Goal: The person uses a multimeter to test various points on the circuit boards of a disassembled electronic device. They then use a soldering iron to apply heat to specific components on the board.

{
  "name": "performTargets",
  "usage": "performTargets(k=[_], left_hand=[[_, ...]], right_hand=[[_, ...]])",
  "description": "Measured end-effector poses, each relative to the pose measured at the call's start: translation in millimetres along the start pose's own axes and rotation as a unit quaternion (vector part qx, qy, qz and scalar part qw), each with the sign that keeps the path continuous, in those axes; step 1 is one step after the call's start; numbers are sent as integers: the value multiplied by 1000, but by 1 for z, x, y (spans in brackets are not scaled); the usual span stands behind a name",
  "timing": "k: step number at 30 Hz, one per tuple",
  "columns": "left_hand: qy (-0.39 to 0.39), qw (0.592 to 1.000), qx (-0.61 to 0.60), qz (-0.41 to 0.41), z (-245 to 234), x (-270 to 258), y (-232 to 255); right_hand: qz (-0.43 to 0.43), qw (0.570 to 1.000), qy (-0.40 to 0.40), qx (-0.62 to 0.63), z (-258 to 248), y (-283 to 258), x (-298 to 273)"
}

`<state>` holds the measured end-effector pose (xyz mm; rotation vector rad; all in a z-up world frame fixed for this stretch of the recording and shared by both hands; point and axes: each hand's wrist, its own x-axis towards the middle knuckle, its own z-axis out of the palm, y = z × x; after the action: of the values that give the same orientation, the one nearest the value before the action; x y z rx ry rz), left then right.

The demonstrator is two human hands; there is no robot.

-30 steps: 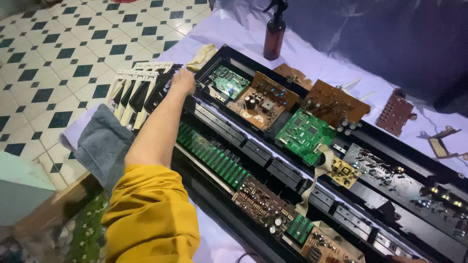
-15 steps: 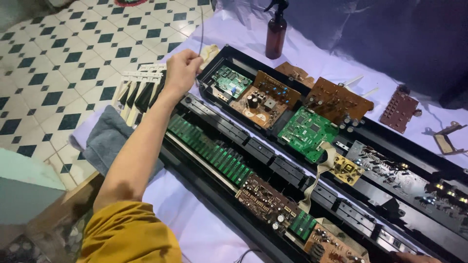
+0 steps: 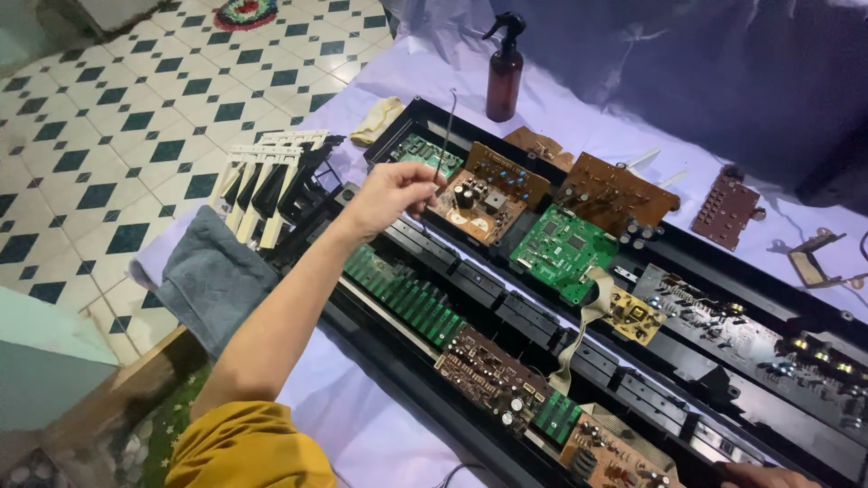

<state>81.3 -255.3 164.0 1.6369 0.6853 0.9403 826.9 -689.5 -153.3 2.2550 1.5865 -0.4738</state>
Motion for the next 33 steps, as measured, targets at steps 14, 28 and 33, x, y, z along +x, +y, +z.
performTargets(k=[14, 28, 33], left_hand=[[-256, 961, 100, -14, 114, -23, 17], [-441, 801, 260, 310, 285, -91, 14], [-445, 831, 235, 237, 290, -80, 15]], right_hand=[[-69, 862, 435, 251, -82, -272, -178], [11, 432, 244, 868, -208, -345, -250], [26, 395, 314, 863, -195, -323, -242]])
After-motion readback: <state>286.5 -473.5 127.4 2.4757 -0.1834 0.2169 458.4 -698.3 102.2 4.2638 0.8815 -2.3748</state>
